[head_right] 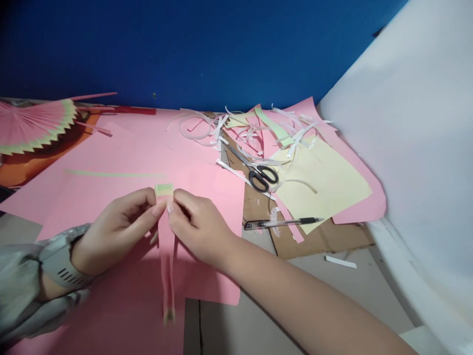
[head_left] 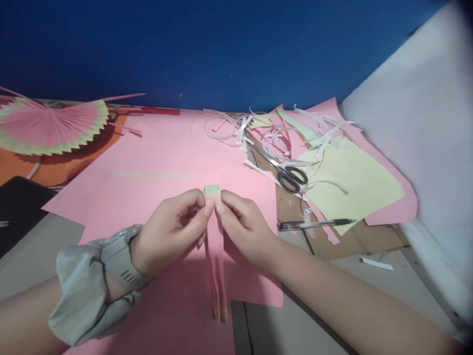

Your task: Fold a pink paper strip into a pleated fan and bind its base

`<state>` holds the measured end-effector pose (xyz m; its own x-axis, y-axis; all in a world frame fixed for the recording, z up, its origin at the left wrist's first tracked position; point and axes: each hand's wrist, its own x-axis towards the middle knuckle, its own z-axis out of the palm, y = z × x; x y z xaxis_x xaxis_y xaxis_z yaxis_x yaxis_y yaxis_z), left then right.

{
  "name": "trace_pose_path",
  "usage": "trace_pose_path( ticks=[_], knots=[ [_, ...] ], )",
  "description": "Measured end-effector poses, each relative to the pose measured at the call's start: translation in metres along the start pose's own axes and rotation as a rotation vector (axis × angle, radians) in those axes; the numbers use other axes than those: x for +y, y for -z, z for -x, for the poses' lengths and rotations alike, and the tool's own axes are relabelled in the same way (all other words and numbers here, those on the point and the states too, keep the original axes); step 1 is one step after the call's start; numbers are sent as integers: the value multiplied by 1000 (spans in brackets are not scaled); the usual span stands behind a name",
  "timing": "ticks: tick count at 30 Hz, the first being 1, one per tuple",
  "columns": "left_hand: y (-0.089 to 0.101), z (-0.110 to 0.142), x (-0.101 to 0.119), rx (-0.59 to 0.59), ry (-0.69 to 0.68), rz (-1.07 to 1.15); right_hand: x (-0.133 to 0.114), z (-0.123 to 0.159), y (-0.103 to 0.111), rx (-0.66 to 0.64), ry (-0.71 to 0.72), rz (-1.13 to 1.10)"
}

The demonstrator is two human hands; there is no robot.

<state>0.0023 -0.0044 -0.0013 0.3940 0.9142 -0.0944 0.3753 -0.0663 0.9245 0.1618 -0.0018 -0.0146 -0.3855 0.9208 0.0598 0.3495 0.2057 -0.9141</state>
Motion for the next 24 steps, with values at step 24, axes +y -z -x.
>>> trace_pose_path(
  ticks=[24],
  knots=[
    [3, -2, -2, -84, 5, 210, 2, -4, 7, -127, 31, -335]
  ],
)
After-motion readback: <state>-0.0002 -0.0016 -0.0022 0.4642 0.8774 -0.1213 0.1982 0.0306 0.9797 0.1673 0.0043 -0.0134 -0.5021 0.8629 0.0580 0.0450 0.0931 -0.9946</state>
